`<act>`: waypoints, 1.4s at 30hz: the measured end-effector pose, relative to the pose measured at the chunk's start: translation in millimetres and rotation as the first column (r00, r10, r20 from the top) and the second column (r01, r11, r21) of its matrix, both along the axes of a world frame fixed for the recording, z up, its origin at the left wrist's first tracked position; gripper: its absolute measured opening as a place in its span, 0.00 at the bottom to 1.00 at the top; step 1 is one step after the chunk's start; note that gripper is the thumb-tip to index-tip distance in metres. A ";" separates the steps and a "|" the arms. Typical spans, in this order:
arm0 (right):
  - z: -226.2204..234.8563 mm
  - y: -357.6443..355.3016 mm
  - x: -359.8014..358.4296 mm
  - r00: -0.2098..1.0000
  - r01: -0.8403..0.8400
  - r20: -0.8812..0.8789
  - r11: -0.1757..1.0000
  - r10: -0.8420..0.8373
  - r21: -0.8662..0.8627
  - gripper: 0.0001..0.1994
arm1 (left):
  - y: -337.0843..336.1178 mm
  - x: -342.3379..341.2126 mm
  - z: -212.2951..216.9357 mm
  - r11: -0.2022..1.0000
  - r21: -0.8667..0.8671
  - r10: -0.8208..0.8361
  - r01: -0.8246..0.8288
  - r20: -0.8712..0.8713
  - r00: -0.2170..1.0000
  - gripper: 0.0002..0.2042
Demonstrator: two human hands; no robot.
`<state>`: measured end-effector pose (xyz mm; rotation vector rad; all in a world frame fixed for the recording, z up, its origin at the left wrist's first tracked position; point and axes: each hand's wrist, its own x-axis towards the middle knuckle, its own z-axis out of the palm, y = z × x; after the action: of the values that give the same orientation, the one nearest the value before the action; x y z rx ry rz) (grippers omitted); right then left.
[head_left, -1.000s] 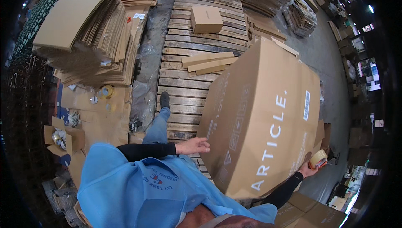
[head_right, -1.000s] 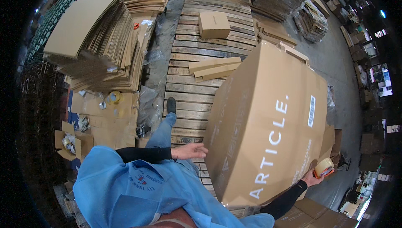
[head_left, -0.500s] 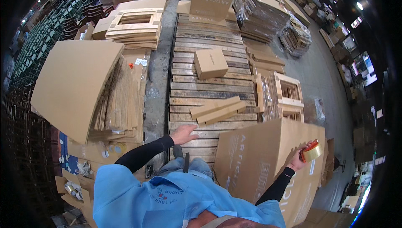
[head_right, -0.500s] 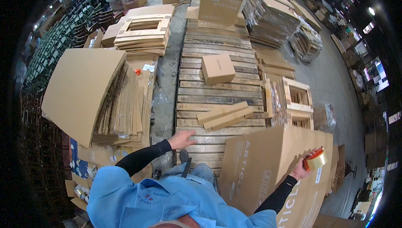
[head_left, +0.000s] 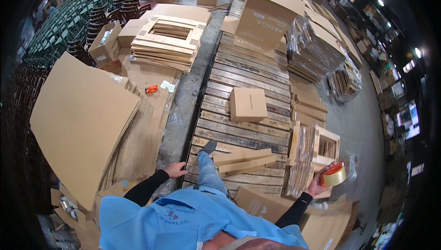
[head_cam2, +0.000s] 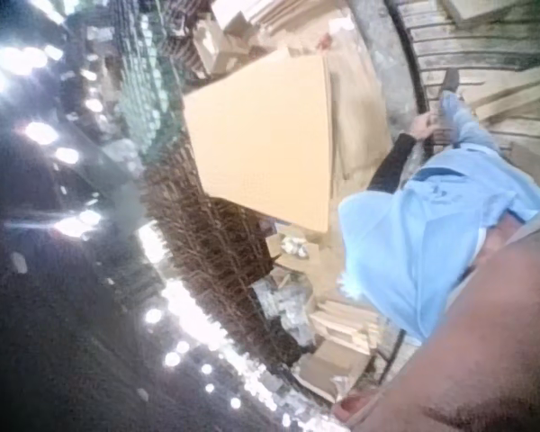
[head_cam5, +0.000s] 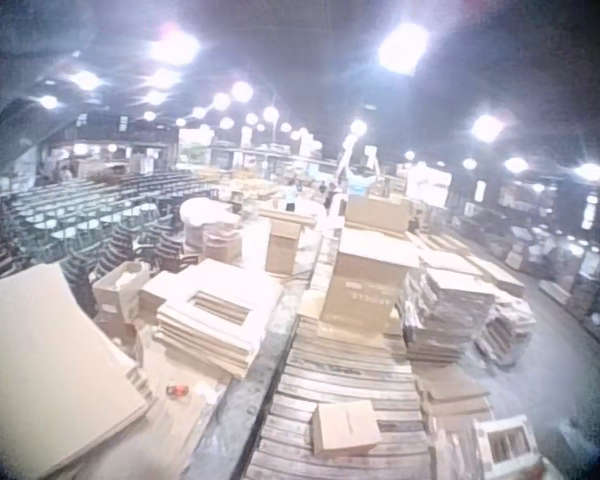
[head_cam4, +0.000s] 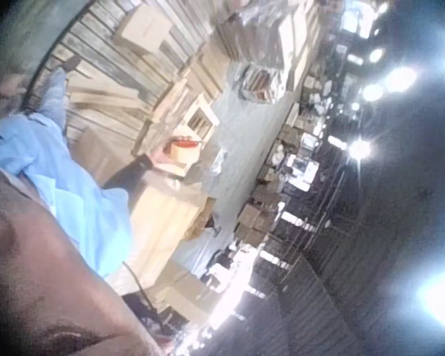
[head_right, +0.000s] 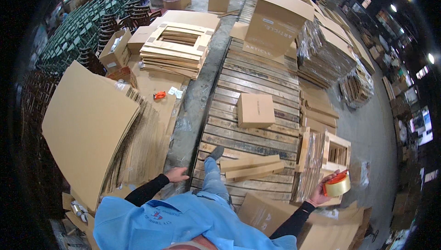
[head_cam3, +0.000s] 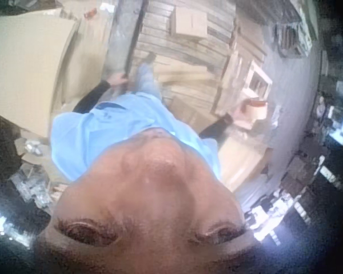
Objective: The person tapes a large cardboard box labeled ARTICLE using a handheld tape dispenser. They apply tape along seams, rotate the box, and seal multiple edges. The person also opens the box, removes a smaller inner box, and continues taping the outer box.
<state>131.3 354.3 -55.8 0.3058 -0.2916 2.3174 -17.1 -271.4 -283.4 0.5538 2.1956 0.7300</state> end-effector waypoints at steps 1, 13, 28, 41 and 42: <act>-14.5 11.2 -32.5 1.000 -0.005 0.024 0.998 0.004 0.058 0.31 | -3.3 -13.4 -15.0 0.999 0.009 0.039 -0.039 -0.015 0.999 0.34; -60.7 -79.2 -382.5 0.806 -0.563 0.000 0.767 0.592 -0.308 0.31 | -34.3 -117.8 -116.6 0.545 -0.100 0.836 -0.832 0.139 0.531 0.41; -76.1 62.5 -609.7 0.742 -0.438 0.521 0.893 0.422 -0.101 0.29 | 148.3 -415.8 -91.7 0.338 -0.116 0.931 -0.934 0.186 0.314 0.28; -150.3 167.2 -760.4 0.727 -0.325 0.574 0.925 0.378 -0.197 0.22 | 243.3 -700.5 -86.9 0.485 -0.052 0.874 -0.873 0.059 0.482 0.36; -164.8 178.1 -777.7 0.726 -0.327 0.564 0.919 0.393 -0.219 0.21 | 254.2 -714.7 -88.8 0.496 -0.072 0.868 -0.865 0.058 0.493 0.36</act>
<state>-646.4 532.4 -220.5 -0.4971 -0.4486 2.7622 -731.8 -17.2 -372.2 -0.7238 2.3161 1.1835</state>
